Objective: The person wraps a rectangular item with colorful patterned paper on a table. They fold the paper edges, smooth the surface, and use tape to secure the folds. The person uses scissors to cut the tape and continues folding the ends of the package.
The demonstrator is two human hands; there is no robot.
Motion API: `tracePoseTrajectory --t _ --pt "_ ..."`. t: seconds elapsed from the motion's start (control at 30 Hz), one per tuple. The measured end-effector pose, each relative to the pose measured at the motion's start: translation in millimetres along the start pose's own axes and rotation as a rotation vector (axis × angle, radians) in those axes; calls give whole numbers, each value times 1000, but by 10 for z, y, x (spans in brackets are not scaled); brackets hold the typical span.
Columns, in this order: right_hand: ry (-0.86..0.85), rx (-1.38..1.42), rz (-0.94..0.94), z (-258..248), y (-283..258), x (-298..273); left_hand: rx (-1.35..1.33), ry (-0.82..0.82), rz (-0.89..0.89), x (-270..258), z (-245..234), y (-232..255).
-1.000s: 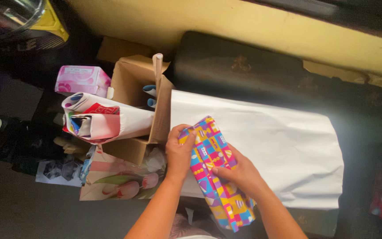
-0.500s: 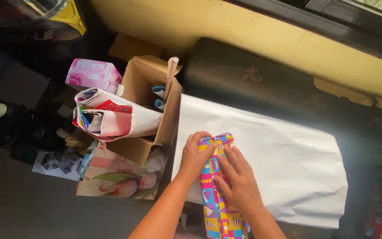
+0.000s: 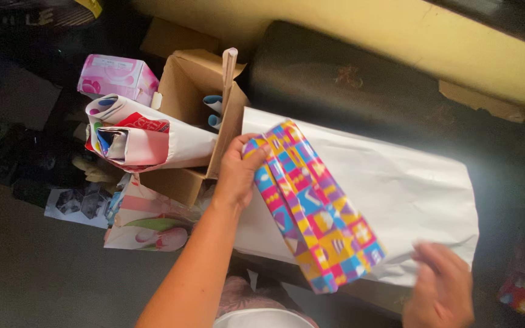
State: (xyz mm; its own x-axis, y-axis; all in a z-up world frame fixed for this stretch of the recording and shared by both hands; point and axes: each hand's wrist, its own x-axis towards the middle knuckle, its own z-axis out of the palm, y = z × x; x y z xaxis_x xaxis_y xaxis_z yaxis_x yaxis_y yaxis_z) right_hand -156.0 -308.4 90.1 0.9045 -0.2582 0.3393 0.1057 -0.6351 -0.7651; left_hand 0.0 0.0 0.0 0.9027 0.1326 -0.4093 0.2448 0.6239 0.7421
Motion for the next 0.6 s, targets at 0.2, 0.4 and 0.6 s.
tracePoseTrajectory --t 0.2,0.4,0.6 --pt "-347 -251 -291 30 52 -352 -190 -16 -18 -61 270 59" --pt "-439 -289 -122 198 356 -581 -70 -64 73 -245 490 -5" --pt "-582 -348 -202 176 827 -814 2 -76 74 -375 476 -1"
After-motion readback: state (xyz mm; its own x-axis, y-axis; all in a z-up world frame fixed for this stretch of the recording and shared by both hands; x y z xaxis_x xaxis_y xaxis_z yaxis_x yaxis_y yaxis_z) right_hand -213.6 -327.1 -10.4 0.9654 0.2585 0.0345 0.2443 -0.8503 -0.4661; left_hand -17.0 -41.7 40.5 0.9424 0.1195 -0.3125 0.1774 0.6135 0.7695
